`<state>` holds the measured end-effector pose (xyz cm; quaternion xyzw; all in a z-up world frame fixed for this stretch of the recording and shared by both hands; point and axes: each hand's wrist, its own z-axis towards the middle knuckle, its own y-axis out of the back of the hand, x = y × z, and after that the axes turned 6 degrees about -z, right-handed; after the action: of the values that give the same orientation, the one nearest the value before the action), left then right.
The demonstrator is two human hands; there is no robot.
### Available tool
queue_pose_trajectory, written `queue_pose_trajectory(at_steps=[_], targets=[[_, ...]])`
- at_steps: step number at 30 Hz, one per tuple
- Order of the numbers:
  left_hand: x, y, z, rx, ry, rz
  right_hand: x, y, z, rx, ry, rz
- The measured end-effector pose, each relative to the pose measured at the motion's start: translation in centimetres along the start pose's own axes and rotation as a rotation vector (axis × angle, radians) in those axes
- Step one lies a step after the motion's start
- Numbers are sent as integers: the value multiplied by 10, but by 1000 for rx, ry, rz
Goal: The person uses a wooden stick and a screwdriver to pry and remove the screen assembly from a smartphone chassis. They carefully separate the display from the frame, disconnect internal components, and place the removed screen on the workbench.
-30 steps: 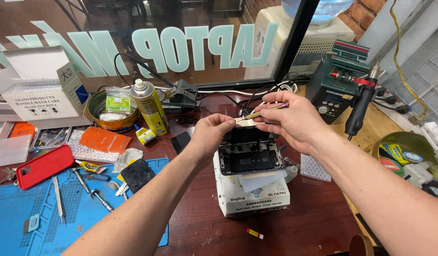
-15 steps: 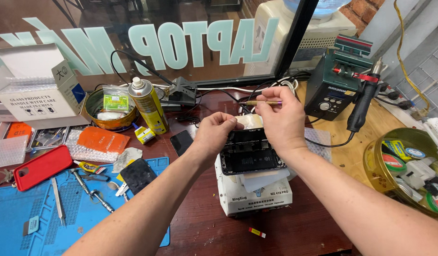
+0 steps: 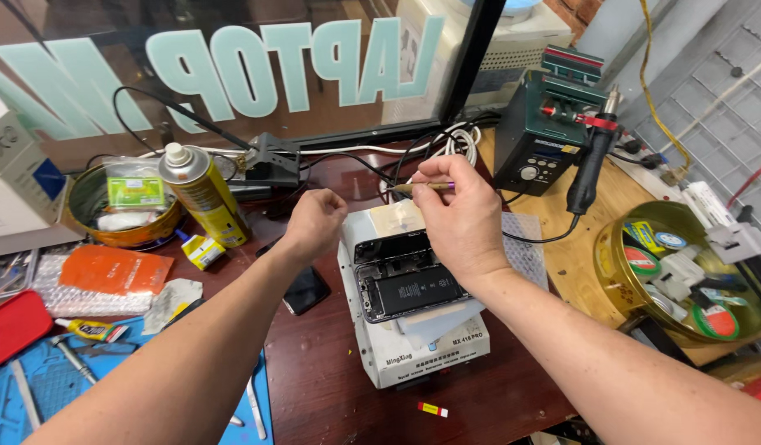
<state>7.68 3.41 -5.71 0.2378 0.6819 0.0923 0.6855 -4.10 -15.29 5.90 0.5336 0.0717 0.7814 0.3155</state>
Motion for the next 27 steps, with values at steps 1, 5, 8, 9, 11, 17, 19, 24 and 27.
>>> queue_pose_trajectory(at_steps=[1,5,8,9,11,17,19,24,27], targets=[[6,-6,6,18,-56,39,0,1,-1,-4,-20,-32],[24,-24,25,84,-118,58,2,0,-1,-13,-60,-57],[31,-29,31,85,-203,104,2,0,0,-5,-82,-31],[33,-31,31,82,-214,96,2,0,0,1,-92,-27],[36,-27,30,73,-227,98,3,-1,1,-6,-80,-29],[35,-23,26,84,-265,134,3,-2,2,-12,-77,-24],[33,-23,23,88,-269,131,3,0,1,-9,-74,-46],[29,-22,16,112,-122,54,3,0,-1,-5,-86,-60],[27,-22,14,136,-97,-81,3,1,-1,-7,-82,-52]])
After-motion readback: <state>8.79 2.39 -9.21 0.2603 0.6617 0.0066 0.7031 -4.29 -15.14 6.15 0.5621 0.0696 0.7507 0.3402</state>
